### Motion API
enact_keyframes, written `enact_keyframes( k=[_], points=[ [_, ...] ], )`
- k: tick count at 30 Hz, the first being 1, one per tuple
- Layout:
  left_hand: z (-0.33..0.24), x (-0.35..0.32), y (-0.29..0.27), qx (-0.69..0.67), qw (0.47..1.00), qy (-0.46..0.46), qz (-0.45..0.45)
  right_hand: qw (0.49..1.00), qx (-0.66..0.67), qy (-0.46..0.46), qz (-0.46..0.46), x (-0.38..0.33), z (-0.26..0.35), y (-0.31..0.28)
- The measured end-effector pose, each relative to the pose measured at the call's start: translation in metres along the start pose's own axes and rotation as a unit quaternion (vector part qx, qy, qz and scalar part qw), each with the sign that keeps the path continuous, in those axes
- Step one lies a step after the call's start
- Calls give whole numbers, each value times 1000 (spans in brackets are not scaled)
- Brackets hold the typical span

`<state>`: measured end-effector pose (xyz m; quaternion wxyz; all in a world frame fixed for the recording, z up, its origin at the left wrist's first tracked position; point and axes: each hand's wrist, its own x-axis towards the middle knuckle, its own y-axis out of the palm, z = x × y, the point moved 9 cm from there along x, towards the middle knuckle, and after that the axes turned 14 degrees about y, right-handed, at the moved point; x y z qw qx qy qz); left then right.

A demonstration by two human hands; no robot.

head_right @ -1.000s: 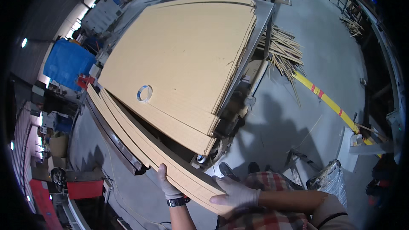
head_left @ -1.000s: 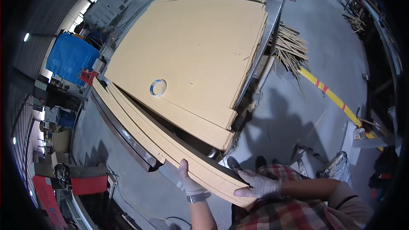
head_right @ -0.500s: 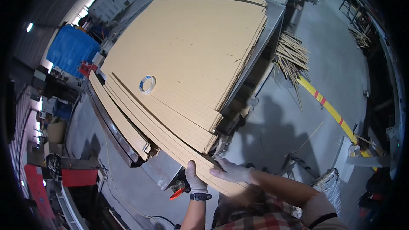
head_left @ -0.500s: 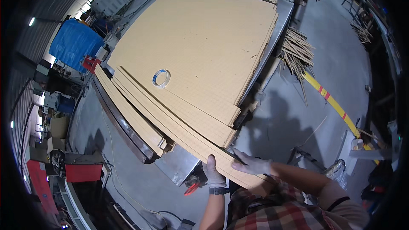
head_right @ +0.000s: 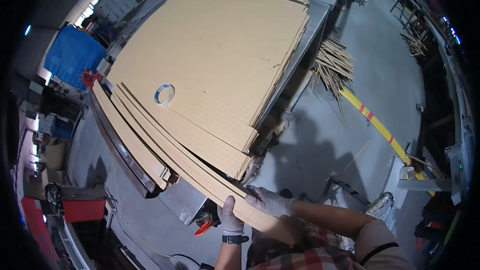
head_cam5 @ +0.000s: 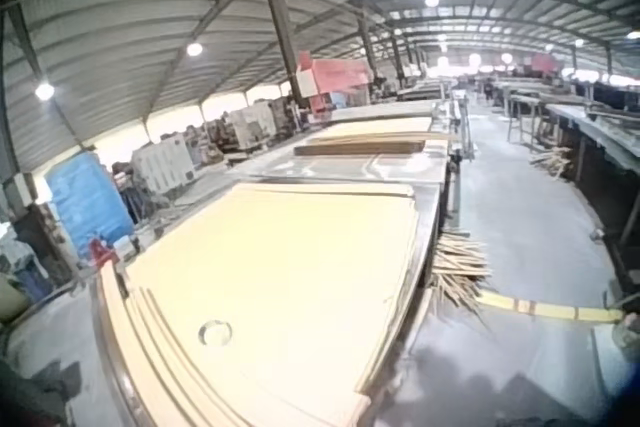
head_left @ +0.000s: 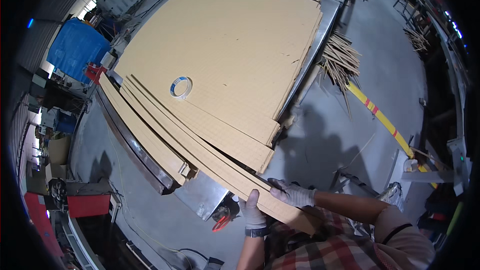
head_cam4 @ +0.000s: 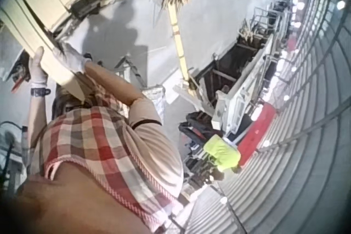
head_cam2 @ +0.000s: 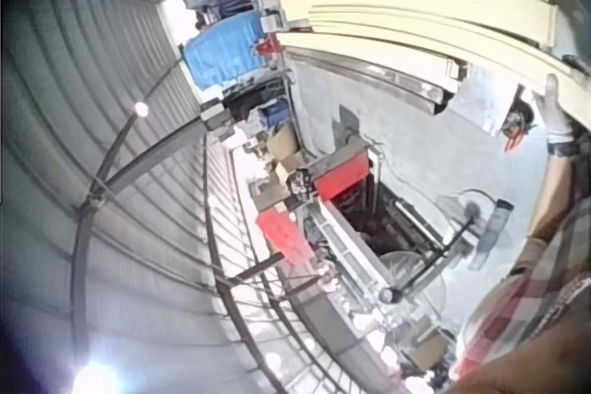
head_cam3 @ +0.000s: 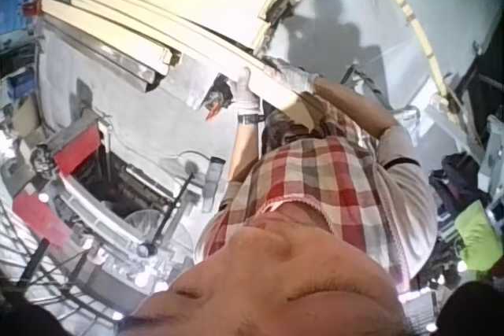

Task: Organizing and stacking thin wooden strips onto a cardboard sheet on a warehouse work table.

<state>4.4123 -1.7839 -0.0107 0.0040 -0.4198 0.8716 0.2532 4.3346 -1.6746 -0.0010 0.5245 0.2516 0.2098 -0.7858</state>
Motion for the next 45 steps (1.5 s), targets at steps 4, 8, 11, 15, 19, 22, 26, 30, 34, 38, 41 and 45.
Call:
enact_keyframes(
  k=[4, 8, 11, 15, 19, 22, 26, 30, 34, 38, 41, 45],
  points=[
    [5, 3, 1, -59, 997, -52, 25, 993, -75, 69, -60, -14, -5, -8],
    [-7, 8, 21, 36, 999, -20, 16, 996, -57, 23, -71, -12, -5, -20],
    [-12, 3, 19, -3, 1000, -13, 16, 999, -20, 0, -39, -15, -5, -17],
    [-7, 9, 25, -19, 998, -45, 47, 986, 100, -118, 60, -10, 7, 7],
    [-32, 0, 41, -50, 996, -43, 64, 998, -19, -55, -14, -7, 5, 0],
    [-4, -2, 8, 51, 997, -50, 40, 989, 69, -43, 121, 9, -15, 4],
    [-23, 4, 18, 82, 996, -26, 32, 996, 35, -76, 36, 19, 2, 6],
    [-25, -5, 10, 75, 997, -33, -2, 995, 30, -59, 72, 1, 17, -4],
    [-16, 2, 16, 36, 997, -48, 41, 995, 50, -62, 62, 13, 5, 5],
    [-17, 3, 21, 42, 998, -45, 26, 985, 95, -127, 69, 14, 25, 1],
    [-14, 4, 12, 26, 998, -56, 9, 992, 65, -94, 50, -1, 48, -2],
    [-17, -24, 20, 70, 995, -69, 10, 993, -28, -109, 29, -22, 47, -8]
  ],
)
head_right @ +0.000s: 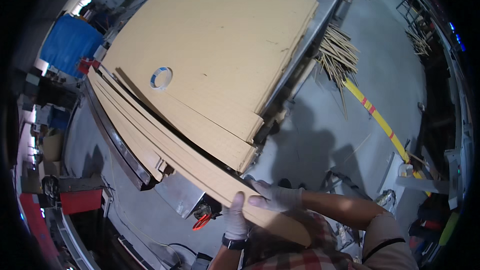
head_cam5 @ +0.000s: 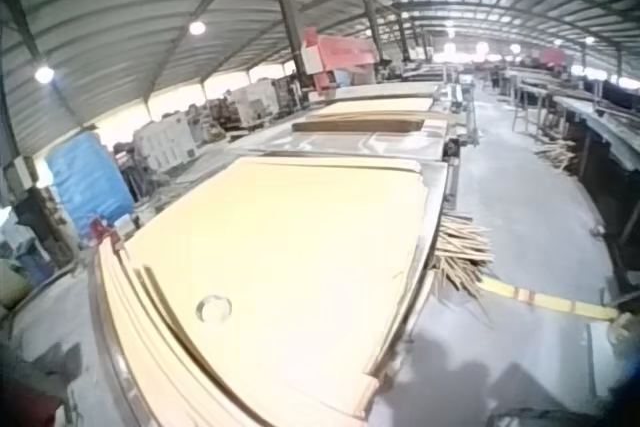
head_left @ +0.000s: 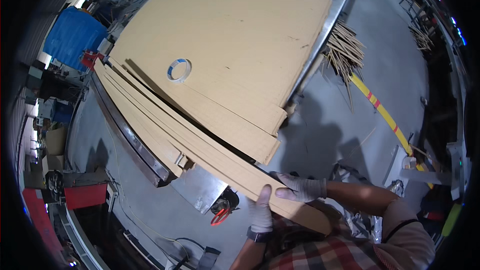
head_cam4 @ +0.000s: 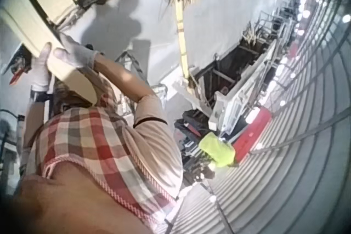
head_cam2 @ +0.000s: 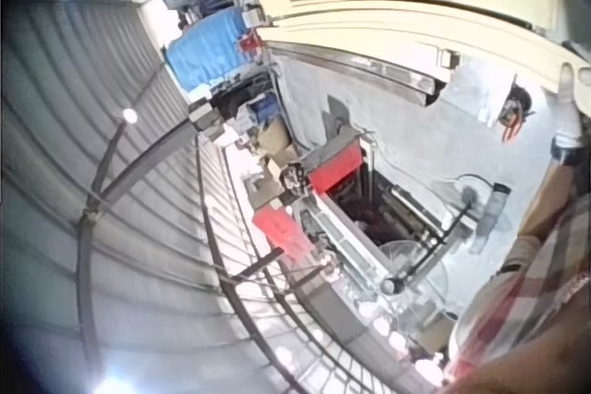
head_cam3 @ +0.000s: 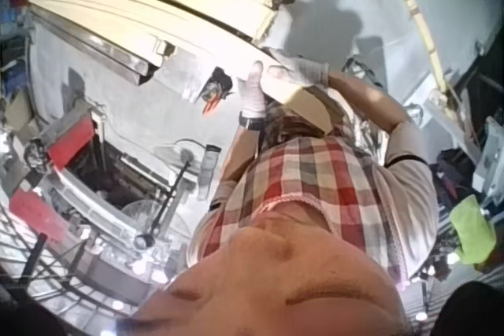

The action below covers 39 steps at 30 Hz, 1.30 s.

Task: Organizing and stacking thin wooden strips onto a cardboard sheet on a warehouse work table.

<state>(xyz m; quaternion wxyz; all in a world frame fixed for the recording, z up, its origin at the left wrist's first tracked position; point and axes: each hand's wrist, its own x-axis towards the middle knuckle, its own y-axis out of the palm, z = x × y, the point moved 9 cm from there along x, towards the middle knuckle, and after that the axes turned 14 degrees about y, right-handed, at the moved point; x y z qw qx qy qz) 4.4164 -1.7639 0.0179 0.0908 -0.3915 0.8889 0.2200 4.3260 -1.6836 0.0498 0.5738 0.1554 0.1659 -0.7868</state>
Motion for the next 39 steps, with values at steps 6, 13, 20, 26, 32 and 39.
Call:
enact_keyframes(
  k=[6, 13, 20, 26, 32, 39],
  points=[
    [28, 12, -48, 140, 985, -18, 98, 978, 140, 108, 111, 43, 1, 11],
    [-99, 104, -26, 63, 986, 145, -62, 997, -39, 57, 26, 42, -6, -6],
    [-79, 118, -5, 128, 948, 281, -73, 954, 164, 249, 27, 8, -45, -9],
    [-71, 155, -28, 129, 947, 288, -56, 940, 258, 220, -22, 32, -7, -7],
    [-99, 194, -21, 219, 932, 289, -12, 949, 252, 186, -44, 67, -3, -23],
    [-101, 139, -42, 447, 803, 379, -106, 974, 134, 182, -2, 64, -29, -5]
  ],
)
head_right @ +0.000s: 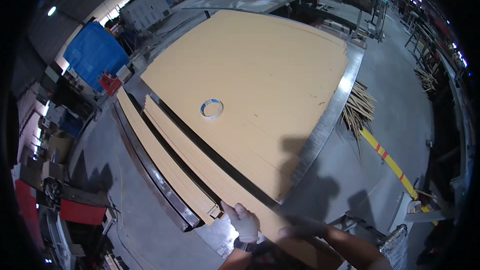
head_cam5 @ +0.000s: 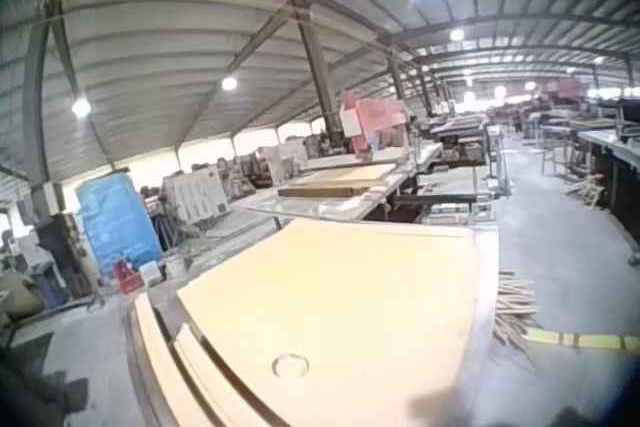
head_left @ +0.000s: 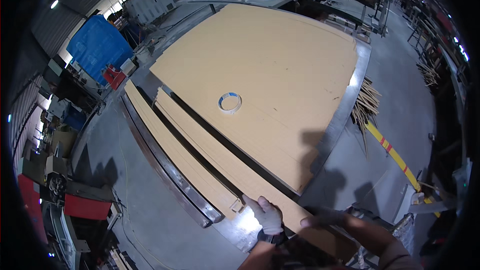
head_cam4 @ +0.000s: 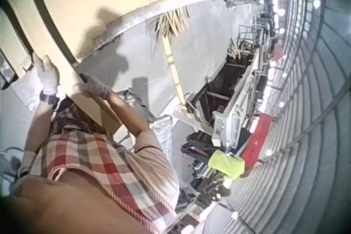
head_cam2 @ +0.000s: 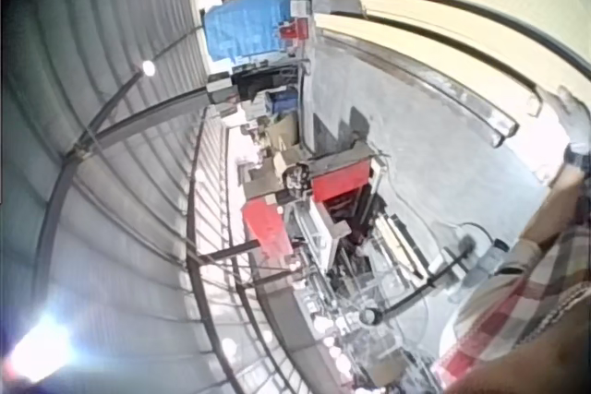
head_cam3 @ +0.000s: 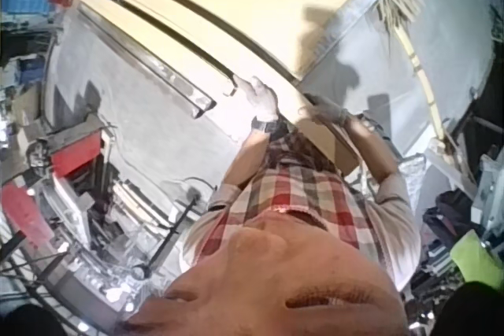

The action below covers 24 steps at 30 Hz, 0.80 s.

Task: Organizing and stacking thin wooden strips onto a cardboard sheet on a warehouse work table.

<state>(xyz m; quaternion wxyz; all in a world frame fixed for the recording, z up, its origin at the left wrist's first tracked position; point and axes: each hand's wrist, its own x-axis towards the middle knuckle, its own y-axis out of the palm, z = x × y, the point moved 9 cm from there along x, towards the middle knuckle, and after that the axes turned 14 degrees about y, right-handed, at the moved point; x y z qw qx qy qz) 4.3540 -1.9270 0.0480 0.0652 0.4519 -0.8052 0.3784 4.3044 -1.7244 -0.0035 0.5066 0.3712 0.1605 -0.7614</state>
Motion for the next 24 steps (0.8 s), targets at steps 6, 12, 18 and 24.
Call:
enact_keyframes(
  k=[6, 12, 18, 24],
  points=[
    [-2, -16, 21, -140, 980, -141, 5, 996, 38, 65, 49, 14, -37, -6],
    [-13, -23, 28, -233, 964, -129, 7, 995, -34, -89, -11, -7, 0, -10],
    [-24, 5, 31, -341, 915, -209, 43, 996, 15, 2, 90, -40, -4, -18],
    [-13, 7, 40, -369, 902, -224, 31, 989, -58, 112, 75, -71, -29, -16]
  ],
)
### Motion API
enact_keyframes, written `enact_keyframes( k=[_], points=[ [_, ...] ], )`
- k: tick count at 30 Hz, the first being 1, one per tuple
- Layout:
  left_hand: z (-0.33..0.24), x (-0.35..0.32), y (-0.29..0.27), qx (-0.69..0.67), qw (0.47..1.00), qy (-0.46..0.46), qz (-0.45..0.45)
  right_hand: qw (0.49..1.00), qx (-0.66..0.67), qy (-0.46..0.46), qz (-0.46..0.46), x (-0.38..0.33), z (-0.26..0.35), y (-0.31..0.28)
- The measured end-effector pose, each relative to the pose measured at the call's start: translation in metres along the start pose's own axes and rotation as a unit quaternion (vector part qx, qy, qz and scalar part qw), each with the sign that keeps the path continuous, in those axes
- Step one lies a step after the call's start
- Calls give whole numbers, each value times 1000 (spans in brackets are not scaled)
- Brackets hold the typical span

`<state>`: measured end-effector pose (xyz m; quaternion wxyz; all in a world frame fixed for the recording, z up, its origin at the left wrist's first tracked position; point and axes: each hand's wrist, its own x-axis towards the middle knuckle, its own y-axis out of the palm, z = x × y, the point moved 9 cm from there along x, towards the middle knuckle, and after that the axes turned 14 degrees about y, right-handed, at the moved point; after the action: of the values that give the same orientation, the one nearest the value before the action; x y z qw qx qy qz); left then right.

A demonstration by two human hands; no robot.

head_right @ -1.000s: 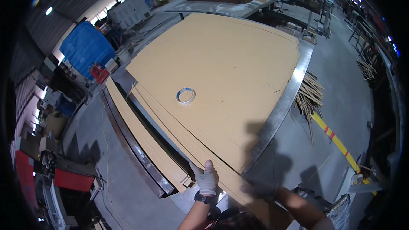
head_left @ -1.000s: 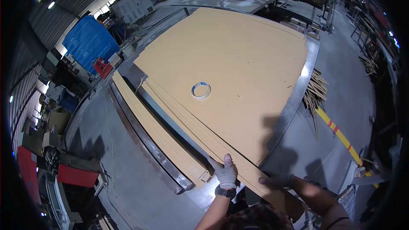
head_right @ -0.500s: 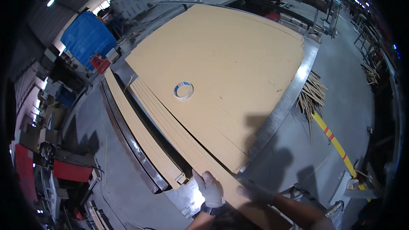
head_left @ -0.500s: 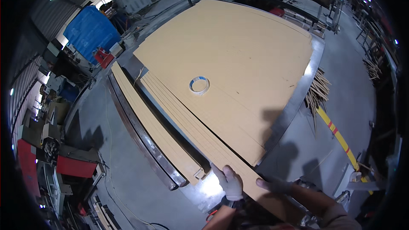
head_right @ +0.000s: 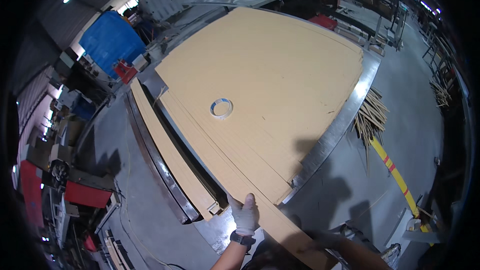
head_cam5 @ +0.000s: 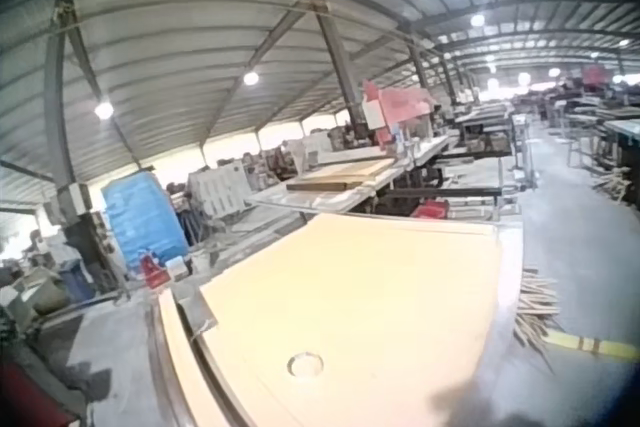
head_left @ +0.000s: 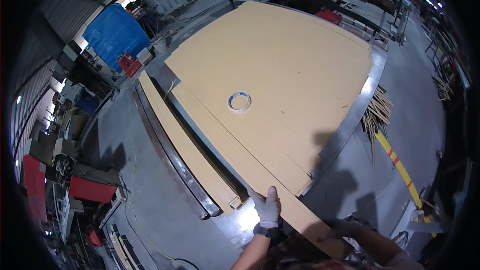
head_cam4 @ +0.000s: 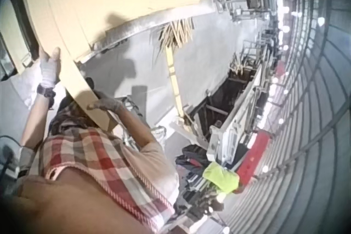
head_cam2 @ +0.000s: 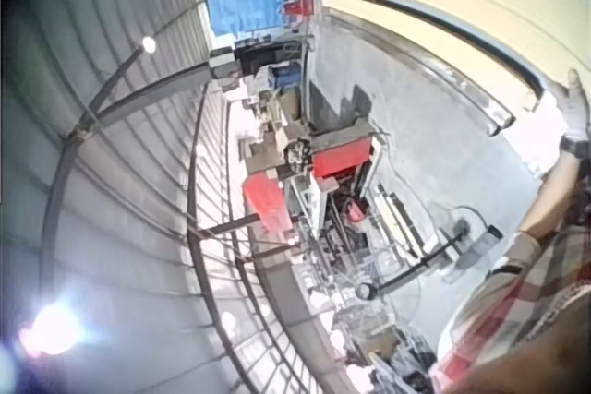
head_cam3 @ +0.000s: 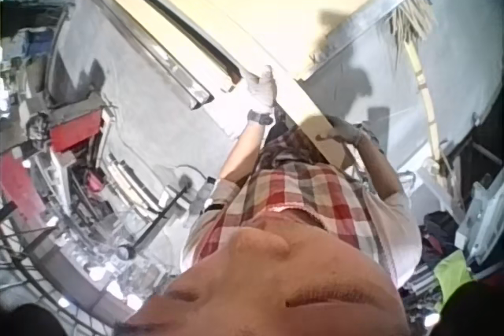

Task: Organizing and stacking thin wooden strips onto a cardboard sheet on a warehouse work table.

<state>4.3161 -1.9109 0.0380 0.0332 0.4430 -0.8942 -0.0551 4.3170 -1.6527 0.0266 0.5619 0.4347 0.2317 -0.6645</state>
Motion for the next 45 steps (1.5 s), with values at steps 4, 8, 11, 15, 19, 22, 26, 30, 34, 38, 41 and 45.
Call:
enact_keyframes(
  k=[4, 8, 11, 15, 19, 22, 26, 30, 34, 38, 41, 45],
  points=[
    [0, -8, -1, 2, 1000, 17, 21, 997, 43, -36, -43, 62, 32, -20],
    [-12, -15, 6, 45, 993, 99, 48, 987, 144, -62, -33, 41, 45, -24],
    [-27, -18, 12, 87, 987, 120, 69, 994, 107, 27, -26, 17, 0, -19],
    [-20, -8, -2, 108, 982, 141, 56, 990, 113, -51, -71, 7, 42, -10],
    [-8, -26, 18, -33, 998, -3, 49, 975, 33, -158, -154, 72, -26, -17],
    [-10, -19, 6, 47, 995, 53, 71, 977, 13, -150, -152, 49, 32, -12],
    [-1, -15, 6, -66, 996, -50, 18, 978, -29, -138, -156, 55, 28, -26],
    [-29, -28, 12, 82, 993, 40, 79, 821, 455, -111, -327, 44, -116, -50],
    [2, -53, 3, -27, 999, 0, 41, 704, 699, -95, -76, 106, -63, 20],
    [3, -14, -2, -37, 998, -46, -10, 641, 750, -138, -86, 130, 52, 2],
    [-16, -23, 5, 117, 974, -121, 153, 645, 703, -296, -49, 155, 63, -34],
    [-88, -34, -85, 213, 960, 0, 180, 727, 484, -485, 55, -16, 146, 11]
  ],
)
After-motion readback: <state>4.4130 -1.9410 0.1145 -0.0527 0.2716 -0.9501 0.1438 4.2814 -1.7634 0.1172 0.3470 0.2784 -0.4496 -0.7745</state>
